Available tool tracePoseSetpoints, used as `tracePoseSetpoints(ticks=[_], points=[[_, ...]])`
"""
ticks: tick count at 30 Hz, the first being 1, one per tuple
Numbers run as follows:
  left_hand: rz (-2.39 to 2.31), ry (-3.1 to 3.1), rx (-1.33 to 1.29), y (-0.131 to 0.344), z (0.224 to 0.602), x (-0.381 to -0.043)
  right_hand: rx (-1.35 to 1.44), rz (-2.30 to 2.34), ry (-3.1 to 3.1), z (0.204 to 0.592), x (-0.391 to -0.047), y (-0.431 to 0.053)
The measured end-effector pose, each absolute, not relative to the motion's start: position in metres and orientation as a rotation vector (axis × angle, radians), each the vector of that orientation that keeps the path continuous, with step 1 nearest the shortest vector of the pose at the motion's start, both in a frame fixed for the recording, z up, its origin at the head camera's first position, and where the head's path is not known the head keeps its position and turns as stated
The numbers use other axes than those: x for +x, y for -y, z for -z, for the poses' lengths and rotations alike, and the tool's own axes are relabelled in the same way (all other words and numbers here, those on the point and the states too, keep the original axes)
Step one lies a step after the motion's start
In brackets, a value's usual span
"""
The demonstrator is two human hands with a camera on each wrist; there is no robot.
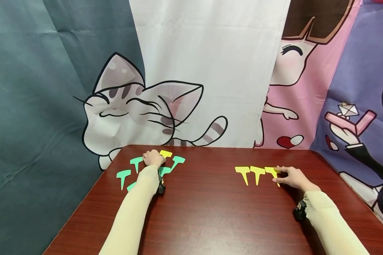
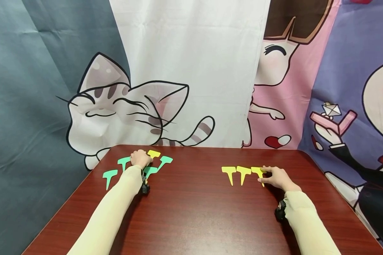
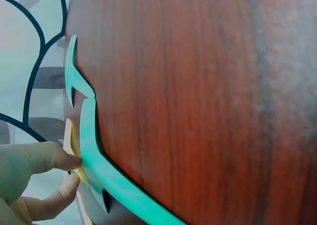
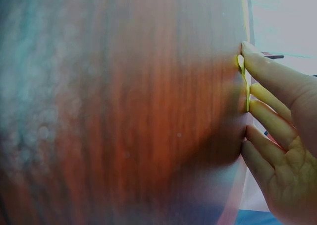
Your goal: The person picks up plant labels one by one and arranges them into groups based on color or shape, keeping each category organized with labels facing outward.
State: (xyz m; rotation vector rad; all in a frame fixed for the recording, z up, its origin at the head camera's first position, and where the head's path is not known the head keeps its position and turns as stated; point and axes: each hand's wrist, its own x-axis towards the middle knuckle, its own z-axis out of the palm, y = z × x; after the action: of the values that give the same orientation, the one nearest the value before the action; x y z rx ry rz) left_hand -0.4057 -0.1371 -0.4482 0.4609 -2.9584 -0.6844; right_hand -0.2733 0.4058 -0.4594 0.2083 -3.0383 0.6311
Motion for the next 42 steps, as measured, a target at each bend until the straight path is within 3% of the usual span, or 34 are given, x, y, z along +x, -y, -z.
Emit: tracePoseSetpoints(ticks=[42], points=[[0.714, 2.949, 0.157, 0.1412, 0.4425, -0.4010, 0.218, -0.646, 3.031, 0.4626, -0.2732, -0.4068]])
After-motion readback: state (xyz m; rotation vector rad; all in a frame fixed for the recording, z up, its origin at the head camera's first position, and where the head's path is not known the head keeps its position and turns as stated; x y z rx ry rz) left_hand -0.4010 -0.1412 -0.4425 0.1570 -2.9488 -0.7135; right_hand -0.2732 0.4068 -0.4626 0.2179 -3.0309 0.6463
